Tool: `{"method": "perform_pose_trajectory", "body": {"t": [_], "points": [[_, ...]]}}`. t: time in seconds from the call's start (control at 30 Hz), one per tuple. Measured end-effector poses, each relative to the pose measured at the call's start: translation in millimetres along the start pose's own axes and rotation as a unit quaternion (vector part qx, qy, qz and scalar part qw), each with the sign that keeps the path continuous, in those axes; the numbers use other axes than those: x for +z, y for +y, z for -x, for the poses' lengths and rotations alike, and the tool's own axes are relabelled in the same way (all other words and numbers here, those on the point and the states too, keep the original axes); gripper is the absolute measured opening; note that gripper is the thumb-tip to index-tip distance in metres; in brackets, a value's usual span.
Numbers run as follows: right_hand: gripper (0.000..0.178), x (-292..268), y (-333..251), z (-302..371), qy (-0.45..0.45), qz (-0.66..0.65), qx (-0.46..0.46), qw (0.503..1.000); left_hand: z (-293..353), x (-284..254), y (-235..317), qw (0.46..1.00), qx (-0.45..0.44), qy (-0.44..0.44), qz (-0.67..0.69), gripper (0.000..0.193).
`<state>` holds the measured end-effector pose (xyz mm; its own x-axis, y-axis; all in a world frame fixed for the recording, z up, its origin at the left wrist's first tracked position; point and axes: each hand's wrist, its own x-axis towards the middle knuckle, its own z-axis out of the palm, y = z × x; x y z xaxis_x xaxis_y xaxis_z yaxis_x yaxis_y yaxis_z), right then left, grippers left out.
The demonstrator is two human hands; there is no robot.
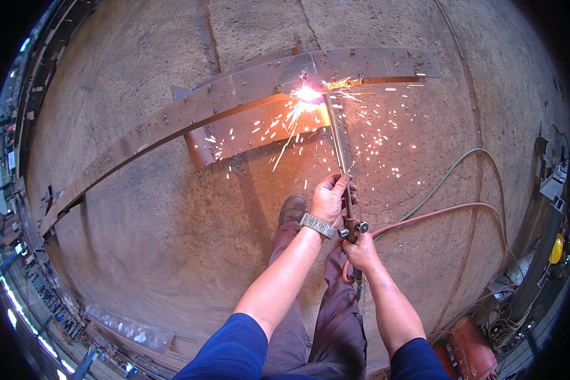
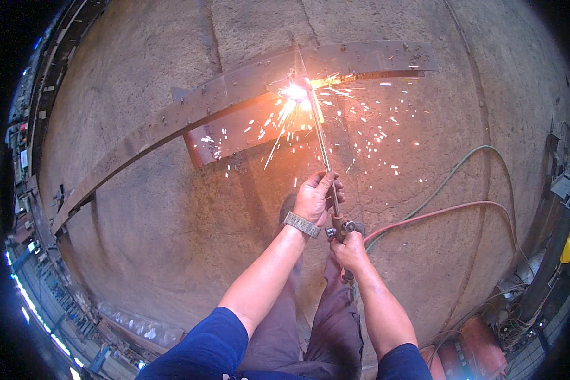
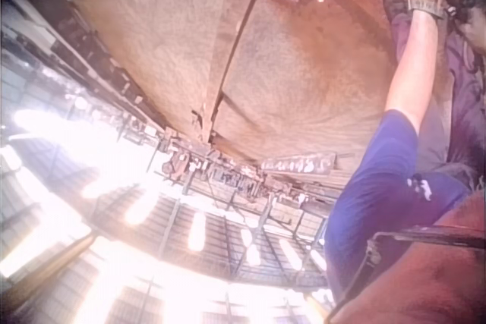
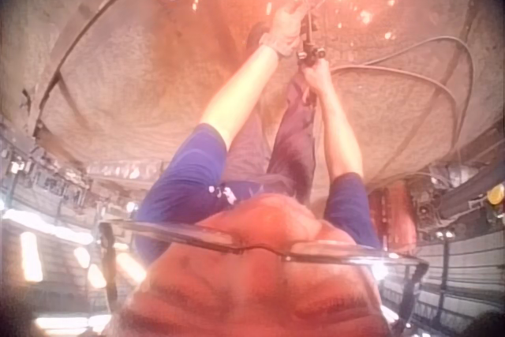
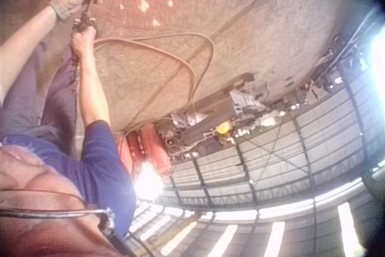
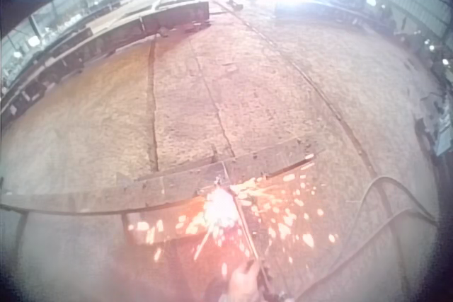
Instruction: The person uses a handheld cutting torch to cut through a thick metal beam resting on the floor. They move the torch along the beam, creating sparks and molten metal as the cut progresses. The person adjusts their position and the torch angle to complete the cut.
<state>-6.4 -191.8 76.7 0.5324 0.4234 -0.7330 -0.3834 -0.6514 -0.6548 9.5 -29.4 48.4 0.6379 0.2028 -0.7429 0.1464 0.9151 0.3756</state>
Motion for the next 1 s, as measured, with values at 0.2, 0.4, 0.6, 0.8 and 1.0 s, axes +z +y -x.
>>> {"method": "perform_pose_trajectory", "body": {"t": [0.2,0.4,0.6,0.8,1.0], "points": [[0.018,1,2,0,0.006,0.008,0.005,1.0,0,0,-1,1.0,0.001,0.0,0.006,0.021],[0.017,0,-1,0,0.003,0.008,0.018,1.0,0,-1,0,1.0,-0.001,0.0,0.009,0.02],[0.014,1,0,0,0.002,-0.034,0.032,0.999,0,0,0,1.0,0.006,-0.006,0.011,0.02],[0.012,1,7,-2,0.006,0.0,0.01,1.0,0,0,0,1.0,0.005,-0.003,0.009,0.021],[0.015,2,8,-1,0.014,-0.021,0.011,1.0,1,1,1,1.0,0.0,0.003,0.011,0.021]]}}
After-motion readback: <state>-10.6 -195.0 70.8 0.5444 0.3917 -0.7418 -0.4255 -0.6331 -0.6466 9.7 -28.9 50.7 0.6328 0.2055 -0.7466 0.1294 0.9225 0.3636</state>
